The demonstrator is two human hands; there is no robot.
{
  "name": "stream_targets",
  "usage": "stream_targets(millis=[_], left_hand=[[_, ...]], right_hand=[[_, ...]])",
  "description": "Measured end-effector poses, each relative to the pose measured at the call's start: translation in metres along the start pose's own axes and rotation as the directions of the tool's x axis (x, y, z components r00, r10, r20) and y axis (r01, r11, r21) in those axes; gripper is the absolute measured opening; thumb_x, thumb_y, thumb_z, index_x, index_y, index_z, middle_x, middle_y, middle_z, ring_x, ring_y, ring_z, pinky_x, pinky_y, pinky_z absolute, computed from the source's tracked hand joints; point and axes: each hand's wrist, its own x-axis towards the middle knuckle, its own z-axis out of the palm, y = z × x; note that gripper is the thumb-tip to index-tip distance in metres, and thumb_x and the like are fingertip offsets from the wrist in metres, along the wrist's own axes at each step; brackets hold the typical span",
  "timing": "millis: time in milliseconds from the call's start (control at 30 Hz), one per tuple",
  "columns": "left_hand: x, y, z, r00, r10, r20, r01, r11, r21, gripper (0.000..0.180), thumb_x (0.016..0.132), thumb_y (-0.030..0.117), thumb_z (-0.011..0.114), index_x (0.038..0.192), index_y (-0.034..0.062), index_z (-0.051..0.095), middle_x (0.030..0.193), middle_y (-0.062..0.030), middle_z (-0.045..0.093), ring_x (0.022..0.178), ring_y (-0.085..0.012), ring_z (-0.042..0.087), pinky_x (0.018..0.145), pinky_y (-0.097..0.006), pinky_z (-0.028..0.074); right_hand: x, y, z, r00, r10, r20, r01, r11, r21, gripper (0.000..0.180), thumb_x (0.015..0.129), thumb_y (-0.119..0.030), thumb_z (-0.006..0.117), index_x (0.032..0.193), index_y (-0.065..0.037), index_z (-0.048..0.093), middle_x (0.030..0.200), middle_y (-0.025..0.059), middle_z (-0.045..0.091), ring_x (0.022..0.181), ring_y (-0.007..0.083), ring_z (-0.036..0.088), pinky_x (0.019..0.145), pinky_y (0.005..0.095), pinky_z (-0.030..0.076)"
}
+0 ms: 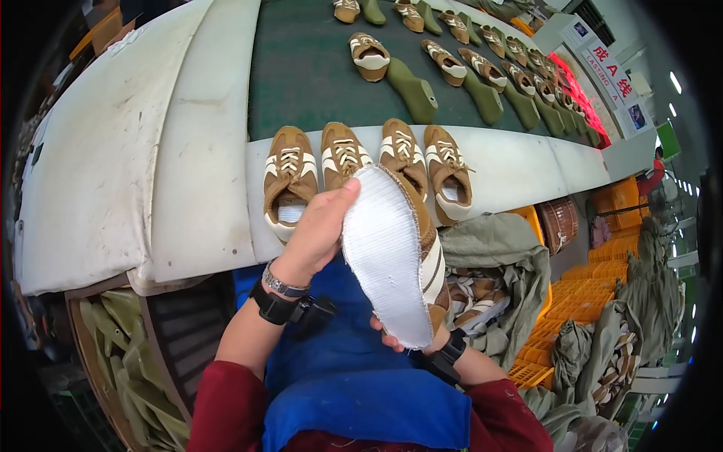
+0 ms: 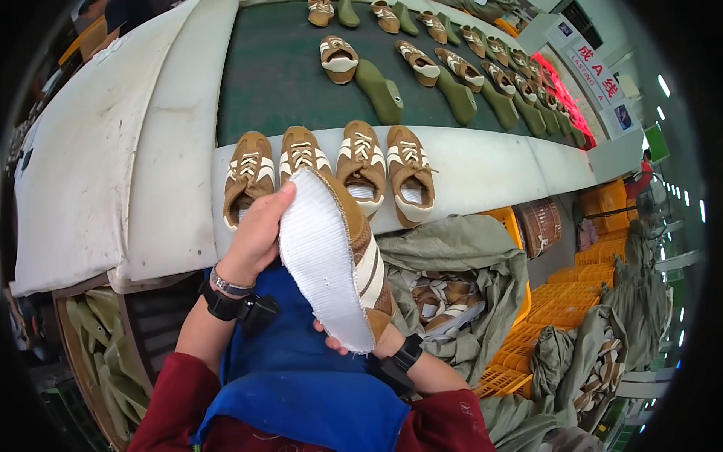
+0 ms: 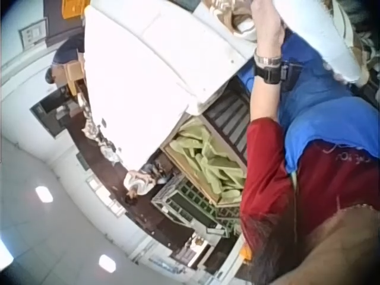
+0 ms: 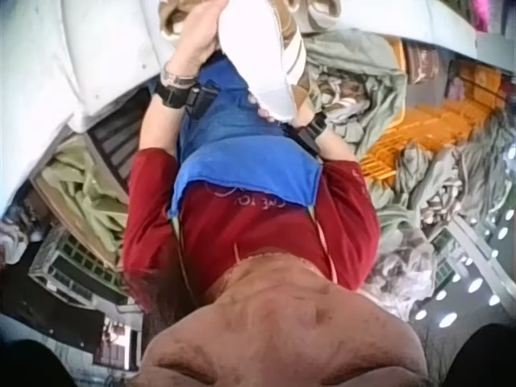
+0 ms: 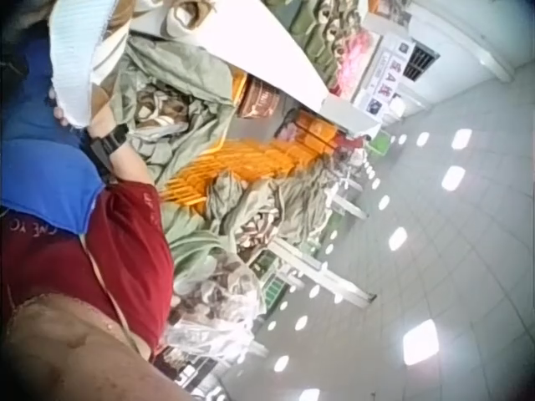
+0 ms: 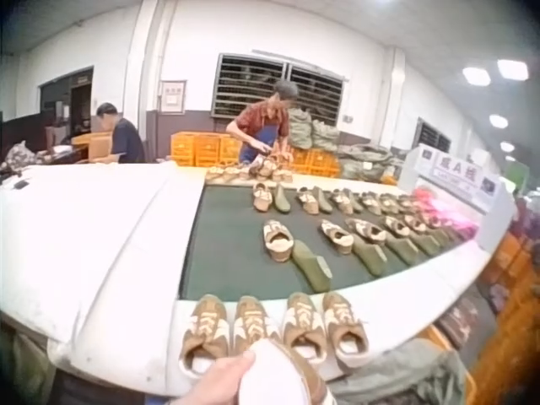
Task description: The recorder sorts finished shoes from a large bag and places them on a conveyor belt alongside green shoe lasts.
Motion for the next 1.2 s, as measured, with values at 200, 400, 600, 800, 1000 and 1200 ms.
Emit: stream_targets(millis=[200,400,600,800,1000,1200], left_hand=[[-0.026,-0.001,-0.022,0.890,0.456,0.005,-0.365,0.704,0.609,0.034,0.090,0.009,0.057,0.122,-0.0009,0.051,0.114,-0.0081,0.057,0.105,-0.0134,0.054,0.088,-0.027,0.046],[-0.054,-0.013,-0.047,0.896,0.426,-0.128,-0.239,0.704,0.669,0.029,0.088,0.005,0.057,0.116,-0.0019,0.055,0.113,-0.0094,0.058,0.103,-0.0144,0.055,0.088,-0.027,0.045],[-0.057,-0.032,-0.033,0.931,0.342,-0.125,-0.142,0.658,0.739,0.025,0.086,0.007,0.059,0.109,-0.0012,0.059,0.103,-0.0090,0.064,0.094,-0.0163,0.059,0.085,-0.028,0.046],[-0.056,-0.047,-0.024,0.973,0.212,0.089,-0.188,0.515,0.836,0.024,0.084,0.004,0.058,0.107,-0.0014,0.059,0.102,-0.0106,0.065,0.097,-0.0191,0.061,0.087,-0.030,0.047],[-0.060,-0.075,-0.014,0.961,0.113,0.251,-0.275,0.331,0.903,0.024,0.082,0.010,0.062,0.104,0.0015,0.060,0.098,-0.0138,0.065,0.090,-0.0291,0.063,0.080,-0.034,0.050],[-0.050,-0.087,-0.009,0.940,0.067,0.335,-0.337,0.338,0.879,0.024,0.083,0.011,0.062,0.105,0.0030,0.060,0.098,-0.0124,0.065,0.090,-0.0285,0.063,0.079,-0.034,0.050]], right_hand=[[-0.051,-0.103,0.053,0.692,-0.712,-0.118,0.480,0.576,-0.662,0.061,0.091,-0.051,0.040,0.134,-0.007,0.038,0.115,0.0239,0.053,0.094,0.0388,0.060,0.068,0.0505,0.055],[-0.089,-0.225,0.062,-0.073,-0.997,0.022,0.105,-0.029,-0.994,0.043,0.091,-0.024,0.041,0.131,-0.010,0.042,0.113,0.0093,0.057,0.101,0.0217,0.059,0.079,0.0418,0.053],[-0.113,-0.260,0.017,0.170,-0.983,0.069,-0.521,-0.149,-0.841,0.053,0.095,-0.039,0.045,0.137,-0.008,0.041,0.123,0.0108,0.055,0.111,0.0159,0.050,0.091,0.0303,0.041],[-0.172,-0.175,-0.009,0.487,-0.861,-0.144,0.336,0.337,-0.879,0.039,0.095,-0.037,0.046,0.109,-0.002,0.058,0.101,0.0104,0.065,0.083,0.0185,0.065,0.069,0.0305,0.054],[-0.181,-0.103,-0.252,0.416,-0.828,-0.376,-0.884,-0.271,-0.381,0.044,0.079,-0.031,0.063,0.116,-0.008,0.055,0.086,0.0191,0.062,0.089,0.0421,0.059,0.079,0.0470,0.048],[-0.186,-0.077,-0.436,0.066,-0.974,-0.216,-0.901,0.035,-0.433,0.047,0.084,-0.038,0.057,0.119,-0.007,0.050,0.103,0.0178,0.058,0.096,0.0362,0.056,0.083,0.0457,0.046]])
